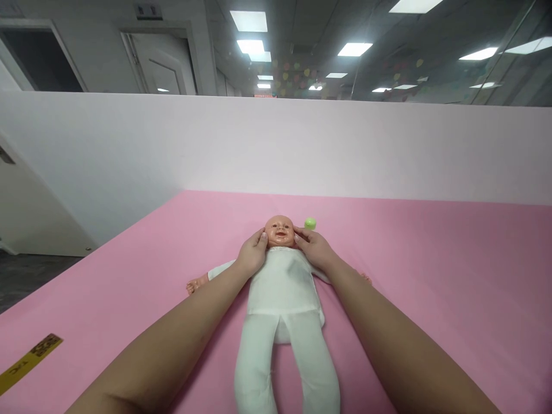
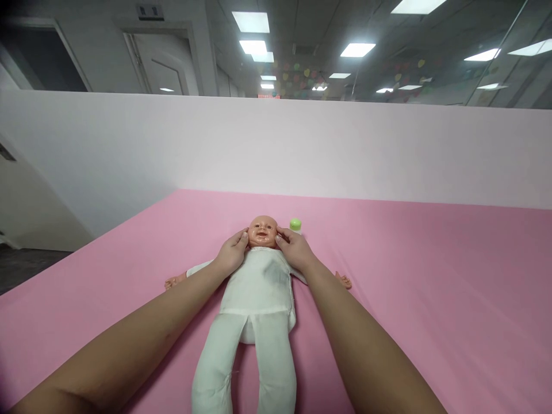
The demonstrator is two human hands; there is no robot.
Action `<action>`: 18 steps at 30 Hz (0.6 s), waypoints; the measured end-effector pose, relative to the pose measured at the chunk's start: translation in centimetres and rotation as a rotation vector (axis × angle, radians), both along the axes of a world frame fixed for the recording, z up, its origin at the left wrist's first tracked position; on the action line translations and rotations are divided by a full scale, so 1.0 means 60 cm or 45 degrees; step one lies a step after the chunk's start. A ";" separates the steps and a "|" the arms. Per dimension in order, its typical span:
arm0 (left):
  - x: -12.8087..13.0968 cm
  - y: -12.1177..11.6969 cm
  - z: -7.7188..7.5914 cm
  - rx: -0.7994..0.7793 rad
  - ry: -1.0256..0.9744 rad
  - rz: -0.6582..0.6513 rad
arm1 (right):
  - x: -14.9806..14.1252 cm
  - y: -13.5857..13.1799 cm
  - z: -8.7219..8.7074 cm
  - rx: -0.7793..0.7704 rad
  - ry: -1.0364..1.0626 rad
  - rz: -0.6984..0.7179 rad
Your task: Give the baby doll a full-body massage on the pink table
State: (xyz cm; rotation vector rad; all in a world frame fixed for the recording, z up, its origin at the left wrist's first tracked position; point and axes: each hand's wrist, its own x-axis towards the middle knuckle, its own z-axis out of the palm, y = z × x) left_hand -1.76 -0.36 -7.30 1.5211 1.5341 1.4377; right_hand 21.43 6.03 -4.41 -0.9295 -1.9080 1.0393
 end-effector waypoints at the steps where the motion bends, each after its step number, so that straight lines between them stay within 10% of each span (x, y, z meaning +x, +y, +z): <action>1: 0.000 -0.001 0.002 -0.012 0.003 0.002 | -0.001 0.000 -0.002 -0.002 0.011 -0.002; 10: 0.005 -0.023 0.033 -0.056 0.168 0.117 | 0.013 -0.014 0.018 0.173 -0.170 -0.229; 18: 0.083 -0.056 0.121 0.234 0.313 0.056 | 0.030 0.025 0.038 0.591 -0.463 -0.515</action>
